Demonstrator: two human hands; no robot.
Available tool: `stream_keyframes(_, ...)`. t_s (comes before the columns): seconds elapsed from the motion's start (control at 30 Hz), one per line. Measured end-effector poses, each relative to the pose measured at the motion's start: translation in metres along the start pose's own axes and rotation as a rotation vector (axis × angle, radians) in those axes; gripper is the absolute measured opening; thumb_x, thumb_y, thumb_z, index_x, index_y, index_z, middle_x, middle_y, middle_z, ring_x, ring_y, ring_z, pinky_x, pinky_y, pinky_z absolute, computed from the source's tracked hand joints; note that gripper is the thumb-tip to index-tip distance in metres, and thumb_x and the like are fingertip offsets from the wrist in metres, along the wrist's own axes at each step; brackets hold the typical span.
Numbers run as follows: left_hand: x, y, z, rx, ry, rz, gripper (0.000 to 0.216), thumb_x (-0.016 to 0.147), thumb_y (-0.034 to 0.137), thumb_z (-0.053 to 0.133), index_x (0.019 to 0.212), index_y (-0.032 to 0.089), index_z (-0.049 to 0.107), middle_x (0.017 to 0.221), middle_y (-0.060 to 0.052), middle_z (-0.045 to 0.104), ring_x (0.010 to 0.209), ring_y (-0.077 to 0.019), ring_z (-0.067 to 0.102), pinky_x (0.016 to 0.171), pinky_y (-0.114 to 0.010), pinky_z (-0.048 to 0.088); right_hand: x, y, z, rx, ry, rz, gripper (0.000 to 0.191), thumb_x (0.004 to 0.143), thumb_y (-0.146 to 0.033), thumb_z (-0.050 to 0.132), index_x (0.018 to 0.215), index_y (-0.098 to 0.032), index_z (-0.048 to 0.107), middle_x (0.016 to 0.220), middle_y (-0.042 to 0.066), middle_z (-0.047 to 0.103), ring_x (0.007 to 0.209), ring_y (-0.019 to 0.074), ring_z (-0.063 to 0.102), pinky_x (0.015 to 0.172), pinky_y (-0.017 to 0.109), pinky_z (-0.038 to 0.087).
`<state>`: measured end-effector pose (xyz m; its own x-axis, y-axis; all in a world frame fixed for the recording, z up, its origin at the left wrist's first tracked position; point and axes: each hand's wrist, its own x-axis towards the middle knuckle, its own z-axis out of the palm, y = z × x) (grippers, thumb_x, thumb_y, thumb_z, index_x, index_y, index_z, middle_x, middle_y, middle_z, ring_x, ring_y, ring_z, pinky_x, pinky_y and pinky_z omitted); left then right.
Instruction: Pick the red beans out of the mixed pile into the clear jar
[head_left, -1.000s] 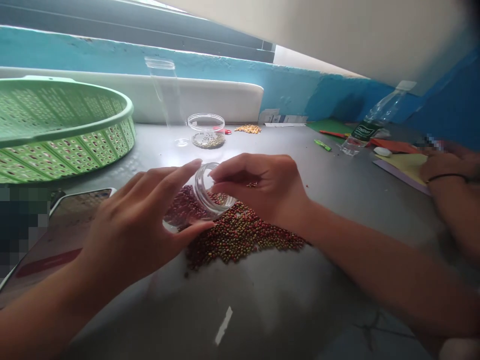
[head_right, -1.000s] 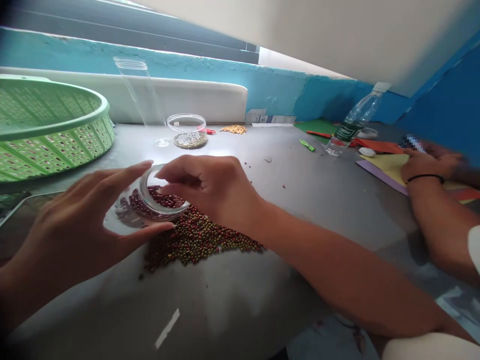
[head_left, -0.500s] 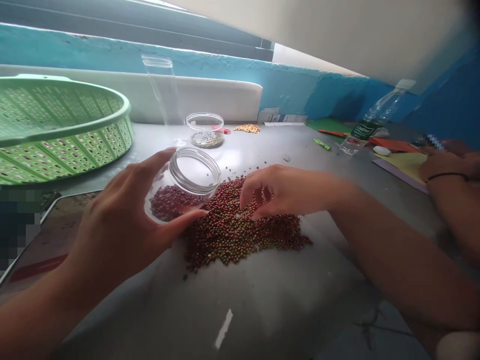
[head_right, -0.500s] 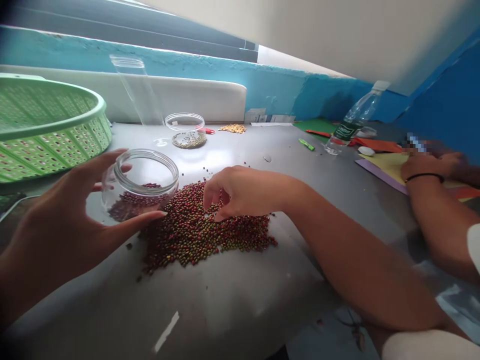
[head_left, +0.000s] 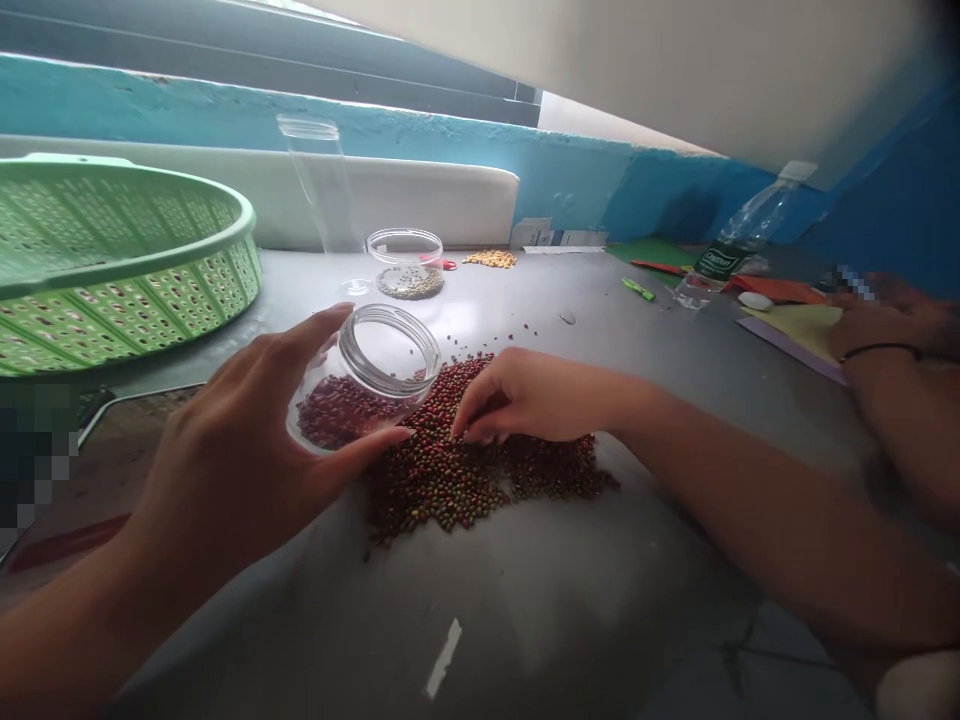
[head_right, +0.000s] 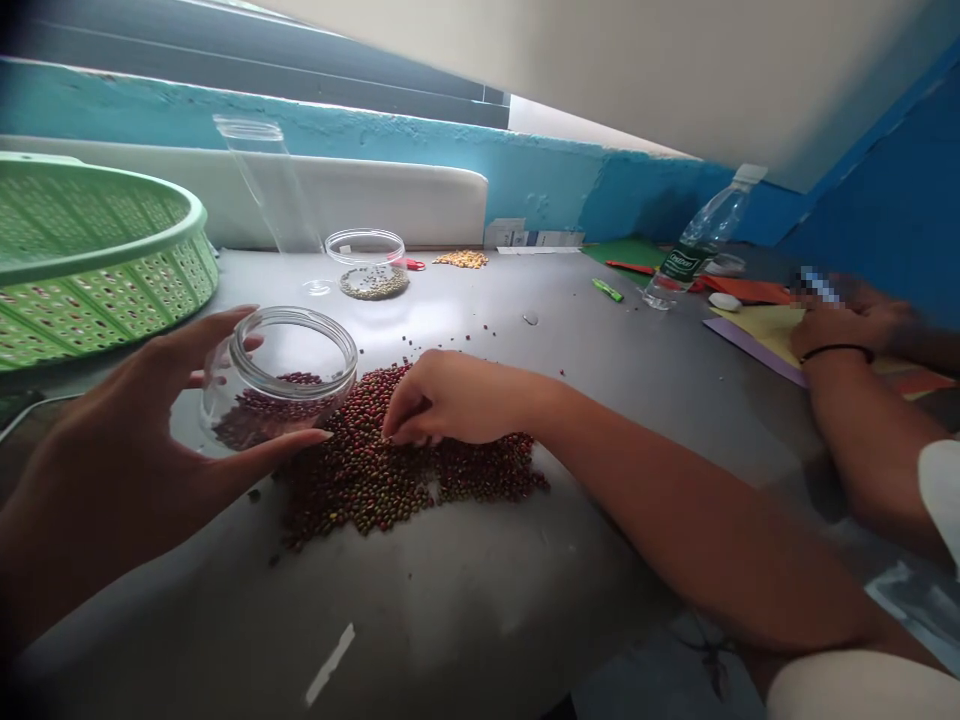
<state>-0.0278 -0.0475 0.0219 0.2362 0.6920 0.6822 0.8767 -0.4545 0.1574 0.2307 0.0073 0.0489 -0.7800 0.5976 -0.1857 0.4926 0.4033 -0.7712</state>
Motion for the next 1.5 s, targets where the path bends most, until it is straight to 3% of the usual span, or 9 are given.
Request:
stream_keyframes(0.1, 0.000, 0.000, 0.000, -0.007, -0.003, 0.003, 0.088, 0.071, 0.063, 0.072, 0.145, 0.034, 0.036, 0.133, -0.001, 0.062, 0.117, -0.0257, 0.063, 0.102, -0.036, 0.050, 0.006, 0.005, 0.004, 0.278, 0.066, 0.091, 0.024, 0.085, -0.021, 0.067, 0.106, -0.011, 0.074, 0.088, 0.006, 0.075, 0.076, 0.0142, 0.070, 0.074, 0.028, 0.058)
stream_keyframes(0.27, 0.000, 0.000, 0.000, 0.002, -0.018, -0.013, 0.086, 0.071, 0.064, 0.070, 0.144, 0.035, 0.038, 0.134, -0.003, 0.062, 0.116, -0.0286, 0.063, 0.100, -0.040, 0.051, 0.012, 0.009, 0.007, 0.491, 0.079, 0.155, 0.023, 0.086, -0.022, 0.068, 0.104, -0.010, 0.075, 0.093, 0.007, 0.075, 0.083, 0.0147, 0.071, 0.082, 0.030, 0.060)
stream_keyframes(0.53, -0.001, 0.001, -0.001, 0.005, -0.012, -0.015, 0.084, 0.072, 0.065, 0.068, 0.144, 0.034, 0.038, 0.134, -0.004, 0.062, 0.115, -0.0296, 0.064, 0.098, -0.042, 0.052, 0.012, 0.011, 0.008, 0.604, 0.066, 0.143, 0.018, 0.088, -0.019, 0.063, 0.098, -0.011, 0.076, 0.092, 0.007, 0.074, 0.082, 0.0143, 0.071, 0.083, 0.032, 0.060)
stream_keyframes(0.9, -0.001, 0.000, 0.000, 0.006, -0.024, -0.025, 0.085, 0.071, 0.067, 0.068, 0.144, 0.036, 0.037, 0.134, -0.002, 0.061, 0.114, -0.0286, 0.064, 0.097, -0.042, 0.052, 0.011, 0.014, 0.006, 0.542, 0.053, 0.145, 0.024, 0.085, -0.014, 0.066, 0.107, -0.011, 0.075, 0.097, 0.009, 0.076, 0.085, 0.0144, 0.071, 0.084, 0.030, 0.061)
stream_keyframes(1.13, -0.001, 0.001, 0.001, 0.015, -0.016, -0.019, 0.085, 0.072, 0.068, 0.067, 0.144, 0.035, 0.037, 0.134, -0.003, 0.061, 0.116, -0.0298, 0.064, 0.097, -0.043, 0.053, 0.011, 0.017, 0.006, 0.495, 0.043, 0.059, 0.033, 0.076, -0.011, 0.073, 0.109, -0.013, 0.074, 0.097, 0.008, 0.076, 0.088, 0.0156, 0.071, 0.082, 0.029, 0.060)
stream_keyframes(1.37, -0.001, 0.001, 0.000, 0.014, -0.021, -0.009, 0.084, 0.072, 0.067, 0.066, 0.144, 0.035, 0.037, 0.132, -0.003, 0.062, 0.110, -0.0284, 0.066, 0.095, -0.042, 0.053, -0.003, -0.005, 0.006, 0.124, 0.161, -0.038, 0.037, 0.081, -0.010, 0.068, 0.116, -0.018, 0.071, 0.095, 0.005, 0.077, 0.088, 0.0165, 0.072, 0.079, 0.028, 0.055)
stream_keyframes(1.5, -0.001, 0.003, -0.001, 0.018, -0.036, -0.027, 0.082, 0.074, 0.062, 0.069, 0.144, 0.034, 0.038, 0.134, -0.005, 0.061, 0.111, -0.0289, 0.065, 0.095, -0.042, 0.053, -0.009, -0.014, 0.008, 0.012, 0.160, -0.085, 0.035, 0.083, -0.012, 0.067, 0.117, -0.020, 0.070, 0.091, 0.001, 0.076, 0.084, 0.0150, 0.071, 0.076, 0.027, 0.053)
